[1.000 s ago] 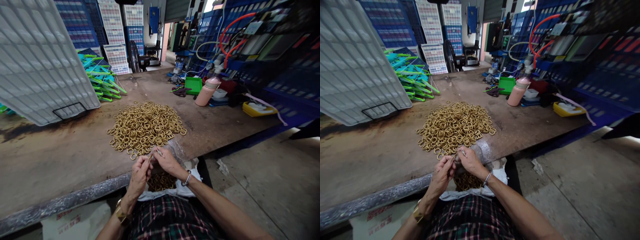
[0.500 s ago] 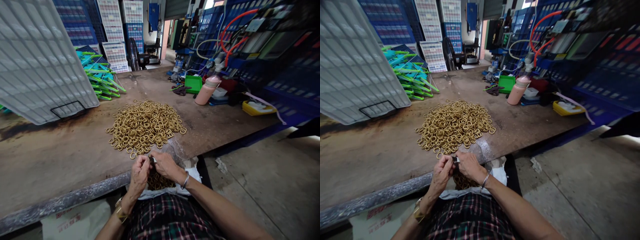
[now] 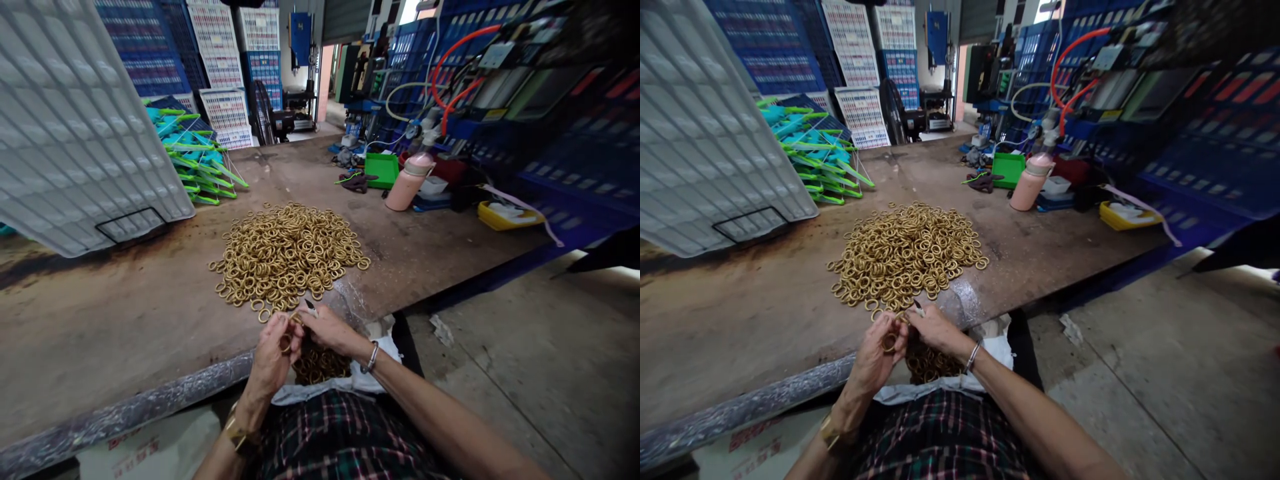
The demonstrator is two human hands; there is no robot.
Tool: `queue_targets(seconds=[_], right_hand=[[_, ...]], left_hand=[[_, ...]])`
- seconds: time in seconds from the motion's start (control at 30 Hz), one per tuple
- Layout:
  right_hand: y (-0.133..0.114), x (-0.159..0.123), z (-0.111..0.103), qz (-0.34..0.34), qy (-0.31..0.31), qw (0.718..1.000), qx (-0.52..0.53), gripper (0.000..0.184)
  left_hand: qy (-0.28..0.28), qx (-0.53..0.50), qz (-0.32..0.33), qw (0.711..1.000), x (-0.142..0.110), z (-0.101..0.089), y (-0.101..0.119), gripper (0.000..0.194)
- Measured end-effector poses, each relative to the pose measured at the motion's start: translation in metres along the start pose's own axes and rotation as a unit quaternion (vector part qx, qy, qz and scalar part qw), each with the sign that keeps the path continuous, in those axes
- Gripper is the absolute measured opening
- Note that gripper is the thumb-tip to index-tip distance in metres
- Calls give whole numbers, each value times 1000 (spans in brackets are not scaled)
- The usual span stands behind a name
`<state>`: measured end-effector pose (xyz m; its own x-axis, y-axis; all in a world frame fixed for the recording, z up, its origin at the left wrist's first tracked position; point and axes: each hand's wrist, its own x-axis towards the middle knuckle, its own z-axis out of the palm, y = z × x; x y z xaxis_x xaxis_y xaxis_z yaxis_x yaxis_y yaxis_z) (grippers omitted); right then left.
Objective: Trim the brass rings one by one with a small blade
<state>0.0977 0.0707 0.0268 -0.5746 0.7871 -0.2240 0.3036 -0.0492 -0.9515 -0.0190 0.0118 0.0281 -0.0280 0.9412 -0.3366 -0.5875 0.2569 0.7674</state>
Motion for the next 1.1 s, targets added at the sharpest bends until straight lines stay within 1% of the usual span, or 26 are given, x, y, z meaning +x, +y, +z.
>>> queue_targets(seconds=[0.07, 0.1, 0.2, 0.3, 0.37, 0.43, 0.53, 0.6, 0.67, 0.73, 0.8, 0.87, 0.9, 0.97, 1.03, 1.1], right_hand=[[-3, -2, 4, 2, -20, 999, 42, 24], [-3, -2, 4, -8, -16, 999, 48, 22], [0, 1, 3, -60, 39, 997, 21, 16], [5, 3, 1, -115, 94, 988, -45, 16], [7, 2, 0, -149, 103, 980, -77, 18], [7, 1, 1, -175, 103, 974, -97, 19], [6, -1, 2, -192, 102, 968, -125, 20], [5, -1, 2, -179, 109, 969, -128, 21], [3, 0, 2, -143, 115, 978, -103, 22], [2, 1, 2, -96, 108, 988, -58, 26], [2, 1, 2, -59, 88, 994, -17, 29], [1, 3, 2, -43, 76, 996, -2, 27], [1, 3, 2, -41, 75, 996, -4, 26], [2, 5, 3, -44, 87, 995, -14, 23], [1, 5, 4, -50, 102, 993, -26, 20], [1, 5, 5, -57, 110, 992, -37, 18]], left_hand=[[13, -2, -10, 1000, 1, -2, -1, 33], [22, -3, -15, 1000, 1, -3, -1, 33], [54, -10, -19, 998, 2, -6, -4, 33], [76, -15, -18, 997, 2, -9, -7, 35], [74, -9, -24, 997, 2, -9, -7, 35], [58, -1, -32, 998, 1, -7, -7, 34], [35, 13, -33, 999, 0, -5, -6, 32], [40, 34, -18, 998, 0, -6, -7, 32], [61, 85, 12, 994, 1, -8, -9, 30], [83, 166, 52, 981, 3, -11, -13, 28], [90, 238, 93, 963, 4, -15, -16, 27], [86, 269, 118, 952, 4, -17, -18, 26], [81, 270, 119, 952, 4, -16, -18, 26], [69, 244, 96, 963, 3, -15, -17, 27], [53, 194, 59, 978, 1, -13, -16, 29], [39, 147, 37, 988, 0, -11, -15, 32]])
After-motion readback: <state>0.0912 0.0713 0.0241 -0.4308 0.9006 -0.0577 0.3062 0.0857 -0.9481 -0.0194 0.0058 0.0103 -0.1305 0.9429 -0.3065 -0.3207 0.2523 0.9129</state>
